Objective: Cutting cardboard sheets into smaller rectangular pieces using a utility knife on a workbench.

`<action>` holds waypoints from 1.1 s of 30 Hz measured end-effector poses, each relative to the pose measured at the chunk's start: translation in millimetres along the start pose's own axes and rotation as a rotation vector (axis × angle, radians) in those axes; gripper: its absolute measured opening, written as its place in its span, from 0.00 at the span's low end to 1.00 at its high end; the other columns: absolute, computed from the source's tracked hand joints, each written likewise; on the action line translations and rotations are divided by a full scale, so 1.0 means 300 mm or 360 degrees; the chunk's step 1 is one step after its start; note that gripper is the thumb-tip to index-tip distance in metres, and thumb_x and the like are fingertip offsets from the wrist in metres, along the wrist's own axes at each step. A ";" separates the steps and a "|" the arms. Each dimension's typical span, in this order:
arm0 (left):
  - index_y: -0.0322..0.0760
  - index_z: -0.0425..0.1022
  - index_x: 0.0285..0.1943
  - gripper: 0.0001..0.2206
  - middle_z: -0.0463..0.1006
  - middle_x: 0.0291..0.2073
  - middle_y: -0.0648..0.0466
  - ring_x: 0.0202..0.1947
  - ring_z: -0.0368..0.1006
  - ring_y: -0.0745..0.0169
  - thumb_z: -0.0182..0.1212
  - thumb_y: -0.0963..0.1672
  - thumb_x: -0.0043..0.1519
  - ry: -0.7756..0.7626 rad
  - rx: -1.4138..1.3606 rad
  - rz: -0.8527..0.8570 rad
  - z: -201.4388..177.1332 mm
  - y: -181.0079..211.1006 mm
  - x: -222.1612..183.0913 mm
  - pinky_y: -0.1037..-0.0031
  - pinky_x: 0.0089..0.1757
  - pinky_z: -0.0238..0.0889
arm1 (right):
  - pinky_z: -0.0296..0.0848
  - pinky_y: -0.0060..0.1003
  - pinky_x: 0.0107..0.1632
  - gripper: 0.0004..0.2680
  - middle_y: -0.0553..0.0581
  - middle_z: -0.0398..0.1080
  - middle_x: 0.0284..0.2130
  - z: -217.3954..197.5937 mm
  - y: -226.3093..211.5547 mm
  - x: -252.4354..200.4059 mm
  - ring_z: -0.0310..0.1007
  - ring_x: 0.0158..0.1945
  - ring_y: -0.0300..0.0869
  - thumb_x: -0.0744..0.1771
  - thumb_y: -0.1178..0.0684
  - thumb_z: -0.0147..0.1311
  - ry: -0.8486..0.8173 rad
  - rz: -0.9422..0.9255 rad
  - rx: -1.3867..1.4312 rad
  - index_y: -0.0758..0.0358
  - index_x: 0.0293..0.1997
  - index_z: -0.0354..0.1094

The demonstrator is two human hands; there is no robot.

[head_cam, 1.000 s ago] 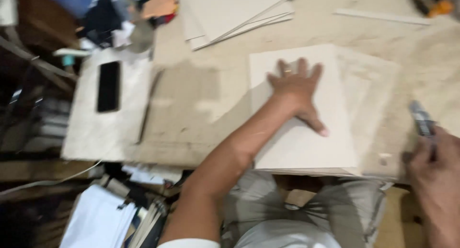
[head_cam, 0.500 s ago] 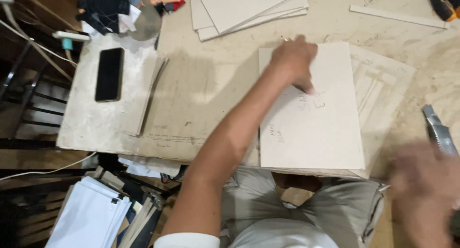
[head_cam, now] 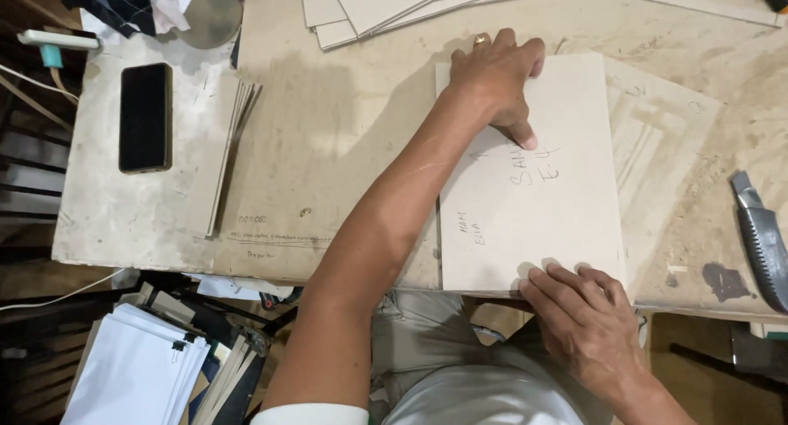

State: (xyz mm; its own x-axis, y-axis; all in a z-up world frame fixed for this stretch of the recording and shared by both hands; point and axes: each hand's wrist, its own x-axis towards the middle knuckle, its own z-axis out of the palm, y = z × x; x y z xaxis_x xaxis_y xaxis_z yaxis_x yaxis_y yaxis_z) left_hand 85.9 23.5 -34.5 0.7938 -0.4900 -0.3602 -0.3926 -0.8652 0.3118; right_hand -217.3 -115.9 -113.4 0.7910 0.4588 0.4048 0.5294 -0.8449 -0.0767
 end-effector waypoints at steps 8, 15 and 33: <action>0.58 0.65 0.51 0.39 0.66 0.54 0.60 0.57 0.62 0.56 0.90 0.57 0.36 0.0058 -0.0004 0.0066 0.010 -0.012 0.000 0.59 0.51 0.58 | 0.63 0.45 0.66 0.12 0.48 0.75 0.55 -0.004 -0.016 0.014 0.73 0.61 0.44 0.68 0.57 0.54 0.0052 -0.0010 -0.0047 0.53 0.58 0.73; 0.57 0.65 0.50 0.39 0.67 0.52 0.60 0.55 0.63 0.56 0.90 0.57 0.35 0.0076 0.0013 0.0073 0.015 -0.011 0.005 0.60 0.51 0.56 | 0.64 0.45 0.66 0.11 0.49 0.75 0.55 -0.015 -0.022 0.020 0.73 0.61 0.45 0.67 0.58 0.56 0.0038 0.0015 -0.0038 0.54 0.55 0.73; 0.44 0.77 0.46 0.32 0.81 0.48 0.52 0.47 0.76 0.52 0.73 0.62 0.39 0.0244 -0.0100 0.0410 -0.209 -0.086 0.027 0.65 0.44 0.65 | 0.59 0.47 0.65 0.12 0.47 0.73 0.57 0.066 -0.015 -0.033 0.72 0.61 0.43 0.67 0.53 0.52 0.0289 0.0077 0.0095 0.48 0.57 0.70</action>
State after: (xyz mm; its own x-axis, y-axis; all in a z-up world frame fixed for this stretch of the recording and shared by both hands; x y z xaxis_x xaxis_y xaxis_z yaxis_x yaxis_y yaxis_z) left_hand 131.6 48.5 9.7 0.7344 -0.6667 -0.1267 -0.5646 -0.7039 0.4310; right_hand -221.5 -111.1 -135.2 0.7504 0.3566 0.5565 0.5139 -0.8443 -0.1519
